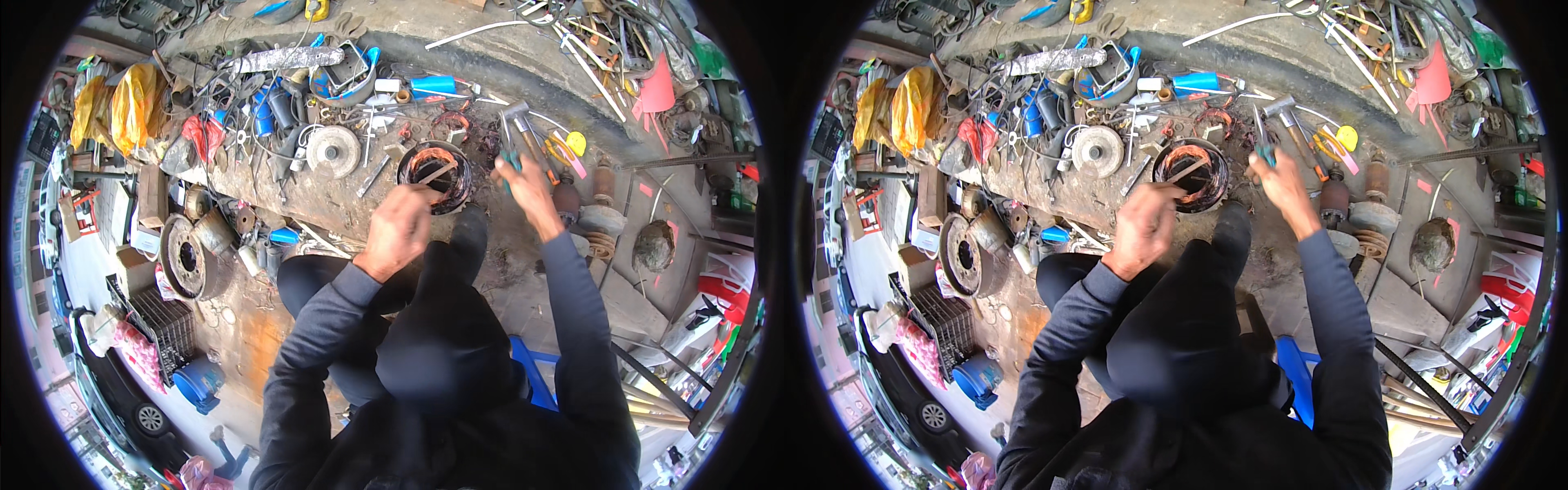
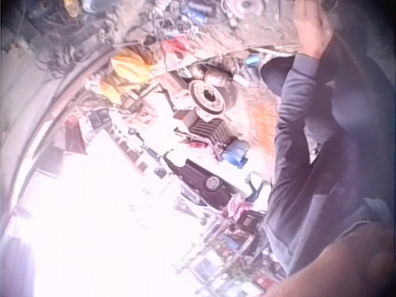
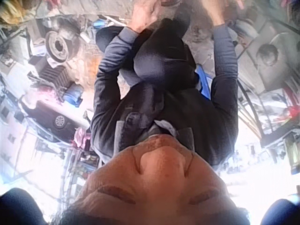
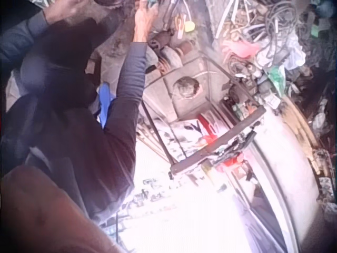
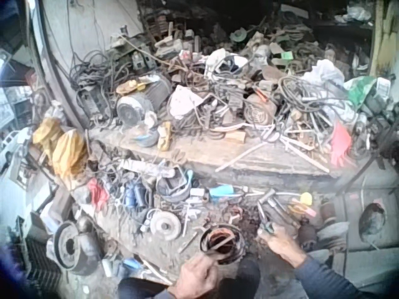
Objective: The person uses a hammer and a metal rod to tap around the inner circumference of a cylindrical motor stator. They then use pliers to pull and remove copper wire coils from the stator slots.
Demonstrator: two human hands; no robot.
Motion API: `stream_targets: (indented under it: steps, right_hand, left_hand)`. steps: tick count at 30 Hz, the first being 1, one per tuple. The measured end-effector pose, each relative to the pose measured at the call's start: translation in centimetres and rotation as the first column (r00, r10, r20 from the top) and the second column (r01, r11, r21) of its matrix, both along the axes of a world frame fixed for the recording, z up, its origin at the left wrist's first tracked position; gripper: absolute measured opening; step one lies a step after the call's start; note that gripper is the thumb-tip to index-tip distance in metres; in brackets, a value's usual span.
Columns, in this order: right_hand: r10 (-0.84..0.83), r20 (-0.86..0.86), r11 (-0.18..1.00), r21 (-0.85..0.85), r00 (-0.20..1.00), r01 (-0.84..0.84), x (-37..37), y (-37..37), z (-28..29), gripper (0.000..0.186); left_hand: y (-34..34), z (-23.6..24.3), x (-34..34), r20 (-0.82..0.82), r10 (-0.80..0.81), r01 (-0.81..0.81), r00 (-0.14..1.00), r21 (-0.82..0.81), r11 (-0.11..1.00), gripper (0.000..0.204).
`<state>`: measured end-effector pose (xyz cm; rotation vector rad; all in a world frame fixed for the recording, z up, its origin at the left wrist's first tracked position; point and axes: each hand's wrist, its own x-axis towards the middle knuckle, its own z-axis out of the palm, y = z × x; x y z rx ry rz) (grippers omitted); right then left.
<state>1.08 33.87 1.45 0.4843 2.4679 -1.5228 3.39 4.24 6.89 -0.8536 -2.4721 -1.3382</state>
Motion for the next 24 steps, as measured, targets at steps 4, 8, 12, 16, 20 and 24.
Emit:
stream_targets:
  steps: [4, 8, 12, 16, 20, 24]
  right_hand:
    - [0.152, 0.165, 0.987, 0.02, 0.975, -0.158, 6.6, -1.2, 3.1, 0.038]
    - [0.323, 0.319, 0.941, -0.008, 0.891, -0.338, 8.1, -2.9, 4.7, 0.039]
    - [0.467, 0.443, 0.866, -0.055, 0.765, -0.497, 5.9, -3.6, 5.1, 0.03]
    - [0.447, 0.579, 0.839, -0.007, 0.682, -0.544, 3.5, -4.3, 5.3, 0.03]
    - [0.45, 0.677, 0.782, 0.016, 0.583, -0.623, 1.8, -4.9, 6.4, 0.034]
    - [0.459, 0.737, 0.666, 0.085, 0.497, -0.741, 0.1, -5.6, 7.6, 0.036]
  left_hand:
    - [2.1, 0.3, -0.5, -0.118, -0.149, 0.117, 0.982, -0.245, 0.962, 0.026]
    - [2.6, -2.4, -2.2, -0.237, -0.172, 0.013, 0.956, -0.555, 0.832, 0.014]
    - [2.4, -4.8, -2.3, -0.305, -0.182, -0.058, 0.935, -0.638, 0.768, 0.012]
    - [2.5, -5.7, -1.9, -0.325, -0.154, -0.071, 0.933, -0.585, 0.808, 0.012]
    - [2.5, -5.8, -1.9, -0.355, -0.173, -0.088, 0.919, -0.611, 0.787, 0.013]
    - [2.4, -5.9, -2.1, -0.33, -0.195, -0.058, 0.923, -0.624, 0.779, 0.013]
